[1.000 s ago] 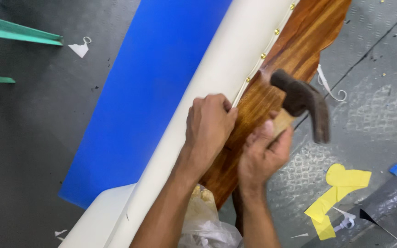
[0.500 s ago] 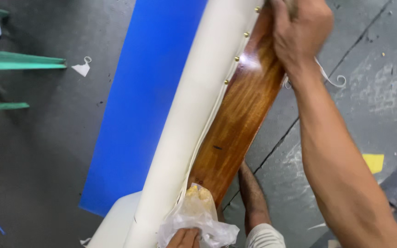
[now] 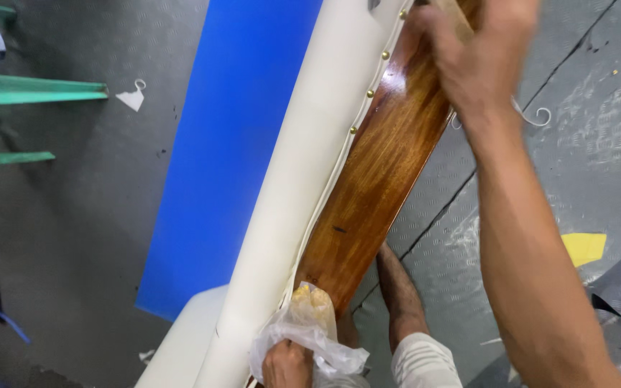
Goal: The person hammers gold upholstery tacks along the edge of a white padded wooden furniture frame, securing a white fabric trim strip in place. They position each tack by hand, drive it in with a claw hammer, and occasionally use a screwdriver to adjust tacks as they work along the frame.
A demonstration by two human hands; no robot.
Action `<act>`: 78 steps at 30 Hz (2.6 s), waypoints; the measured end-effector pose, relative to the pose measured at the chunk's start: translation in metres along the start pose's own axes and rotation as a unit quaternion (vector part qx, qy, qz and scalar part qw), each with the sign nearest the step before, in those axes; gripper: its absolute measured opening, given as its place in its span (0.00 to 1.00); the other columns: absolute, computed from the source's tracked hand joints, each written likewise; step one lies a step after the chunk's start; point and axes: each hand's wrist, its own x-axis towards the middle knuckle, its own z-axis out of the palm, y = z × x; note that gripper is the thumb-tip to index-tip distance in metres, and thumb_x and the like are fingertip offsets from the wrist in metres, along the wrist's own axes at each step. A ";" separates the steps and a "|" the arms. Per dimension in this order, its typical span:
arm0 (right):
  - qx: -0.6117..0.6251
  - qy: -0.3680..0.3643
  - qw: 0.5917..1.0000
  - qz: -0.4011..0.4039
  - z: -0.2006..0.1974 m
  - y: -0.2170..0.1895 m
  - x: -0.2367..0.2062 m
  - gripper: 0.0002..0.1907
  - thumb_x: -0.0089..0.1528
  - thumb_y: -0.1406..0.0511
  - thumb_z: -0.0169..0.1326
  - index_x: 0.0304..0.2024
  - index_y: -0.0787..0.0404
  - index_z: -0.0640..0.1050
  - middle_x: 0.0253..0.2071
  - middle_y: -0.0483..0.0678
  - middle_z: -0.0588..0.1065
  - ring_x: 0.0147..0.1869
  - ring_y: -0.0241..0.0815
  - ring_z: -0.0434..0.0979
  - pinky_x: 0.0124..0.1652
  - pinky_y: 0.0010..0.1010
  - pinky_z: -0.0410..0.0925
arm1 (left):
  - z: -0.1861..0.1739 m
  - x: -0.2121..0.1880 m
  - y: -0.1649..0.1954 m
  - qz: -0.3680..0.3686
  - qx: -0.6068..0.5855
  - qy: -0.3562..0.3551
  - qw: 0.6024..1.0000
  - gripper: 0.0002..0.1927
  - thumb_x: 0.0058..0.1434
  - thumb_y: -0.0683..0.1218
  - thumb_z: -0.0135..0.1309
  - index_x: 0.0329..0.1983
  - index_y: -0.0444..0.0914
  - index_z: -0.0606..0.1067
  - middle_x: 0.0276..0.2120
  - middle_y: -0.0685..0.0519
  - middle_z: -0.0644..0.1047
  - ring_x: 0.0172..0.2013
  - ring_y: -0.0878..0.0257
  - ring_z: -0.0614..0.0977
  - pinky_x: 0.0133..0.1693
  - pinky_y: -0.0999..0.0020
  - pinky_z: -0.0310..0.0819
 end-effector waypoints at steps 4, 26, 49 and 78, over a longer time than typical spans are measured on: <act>0.013 -0.033 0.996 0.086 -0.043 -0.021 -0.042 0.21 0.68 0.73 0.62 0.62 0.68 0.72 0.52 0.54 0.70 0.54 0.46 0.74 0.50 0.32 0.70 | -0.020 -0.003 0.011 -0.023 -0.050 0.036 0.998 0.12 0.43 0.42 0.67 0.33 0.41 0.85 0.28 0.42 0.81 0.33 0.40 0.83 0.36 0.47 0.76; 0.201 -0.335 0.872 0.295 -0.080 -0.137 -0.135 0.20 0.59 0.73 0.61 0.54 0.62 0.78 0.40 0.49 0.78 0.42 0.39 0.81 0.43 0.28 0.74 | -0.079 -0.003 0.041 -0.234 -0.152 -0.018 0.960 0.10 0.50 0.37 0.66 0.37 0.34 0.84 0.32 0.41 0.85 0.33 0.52 0.87 0.36 0.59 0.80; 0.293 -0.220 0.759 0.538 -0.093 -0.136 -0.167 0.08 0.59 0.73 0.63 0.40 0.69 0.83 0.32 0.53 0.84 0.35 0.40 0.85 0.39 0.27 0.78 | -0.112 0.190 0.188 0.102 -0.007 0.244 0.964 0.16 0.62 0.48 0.64 0.47 0.34 0.76 0.41 0.43 0.77 0.43 0.49 0.77 0.44 0.52 0.68; 0.468 -0.229 0.698 0.492 0.017 -0.087 -0.118 0.09 0.66 0.76 0.58 0.49 0.71 0.80 0.39 0.54 0.82 0.38 0.37 0.83 0.39 0.23 0.77 | -0.114 0.214 0.173 -0.047 -0.193 0.120 0.973 0.12 0.61 0.49 0.58 0.29 0.36 0.80 0.27 0.43 0.81 0.29 0.43 0.83 0.33 0.48 0.75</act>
